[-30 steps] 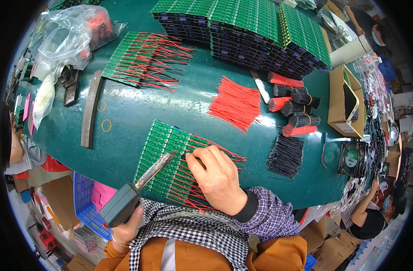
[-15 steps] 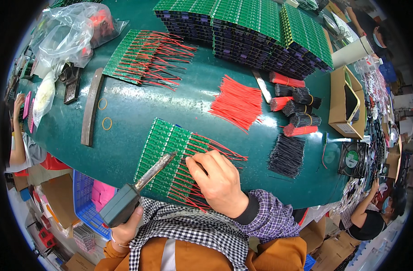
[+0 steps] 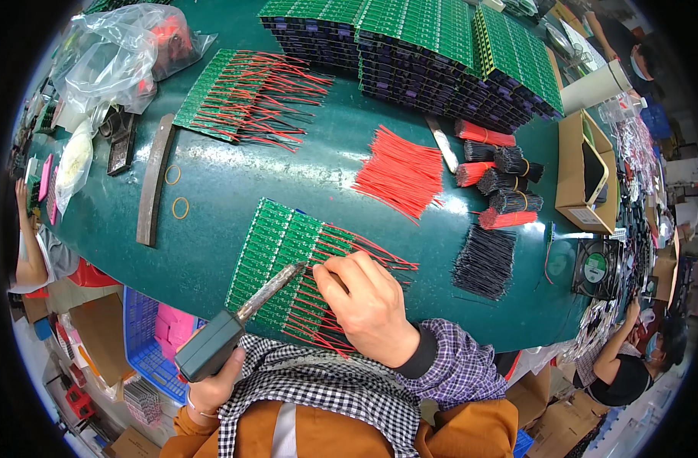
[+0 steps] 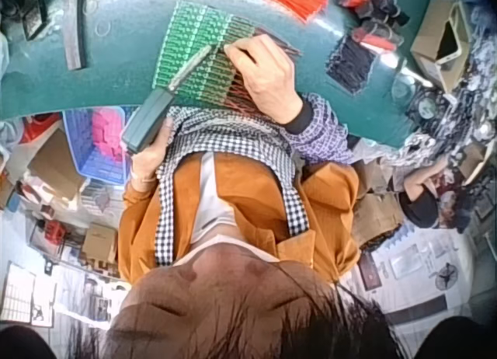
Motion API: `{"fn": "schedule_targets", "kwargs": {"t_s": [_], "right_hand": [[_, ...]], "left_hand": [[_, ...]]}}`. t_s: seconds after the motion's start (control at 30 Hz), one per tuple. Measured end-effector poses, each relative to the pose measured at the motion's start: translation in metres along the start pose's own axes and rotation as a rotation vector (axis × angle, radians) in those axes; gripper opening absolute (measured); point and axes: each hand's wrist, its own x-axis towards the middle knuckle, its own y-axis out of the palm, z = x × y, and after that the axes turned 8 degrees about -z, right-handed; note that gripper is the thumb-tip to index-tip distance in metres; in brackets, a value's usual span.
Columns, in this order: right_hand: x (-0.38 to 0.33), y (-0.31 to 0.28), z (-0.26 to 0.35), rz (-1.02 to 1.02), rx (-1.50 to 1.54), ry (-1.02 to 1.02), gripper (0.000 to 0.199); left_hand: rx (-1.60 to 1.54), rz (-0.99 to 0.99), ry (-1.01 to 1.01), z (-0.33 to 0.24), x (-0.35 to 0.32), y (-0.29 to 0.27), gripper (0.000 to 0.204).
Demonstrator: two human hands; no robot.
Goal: The person positions wires onto a circuit board panel by hand, solders them using a soldering iron, and turns the circuit board panel over.
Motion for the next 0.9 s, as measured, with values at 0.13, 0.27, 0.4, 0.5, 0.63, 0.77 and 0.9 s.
{"fn": "schedule_targets", "kwargs": {"t_s": [0.13, 0.27, 0.4, 0.5, 0.63, 0.77, 0.9], "right_hand": [[0.001, 0.001, 0.001, -0.004, -0.005, 0.001, 0.03], [0.001, 0.001, 0.001, -0.003, -0.007, 0.003, 0.03], [0.001, 0.0, 0.001, 0.003, -0.013, 0.001, 0.031], [0.0, 0.0, 0.001, 0.004, -0.019, 0.001, 0.031], [-0.001, 0.002, 0.001, 0.001, -0.024, 0.009, 0.031], [-0.002, 0.004, 0.002, -0.004, -0.026, 0.019, 0.03], [-0.002, 0.002, 0.005, -0.053, -0.028, 0.002, 0.032]], "left_hand": [[0.034, 0.013, 0.059, 0.0, 0.002, -0.001, 0.023], [0.028, -0.007, 0.042, 0.001, -0.001, -0.002, 0.022], [0.028, -0.063, 0.104, 0.01, -0.01, -0.001, 0.023], [0.033, -0.077, 0.121, 0.011, -0.012, -0.001, 0.023], [0.001, -0.09, 0.091, 0.013, -0.014, -0.002, 0.025], [-0.058, -0.112, 0.002, 0.012, -0.018, -0.001, 0.027], [-0.07, -0.124, -0.023, 0.012, -0.021, -0.002, 0.027]]}}
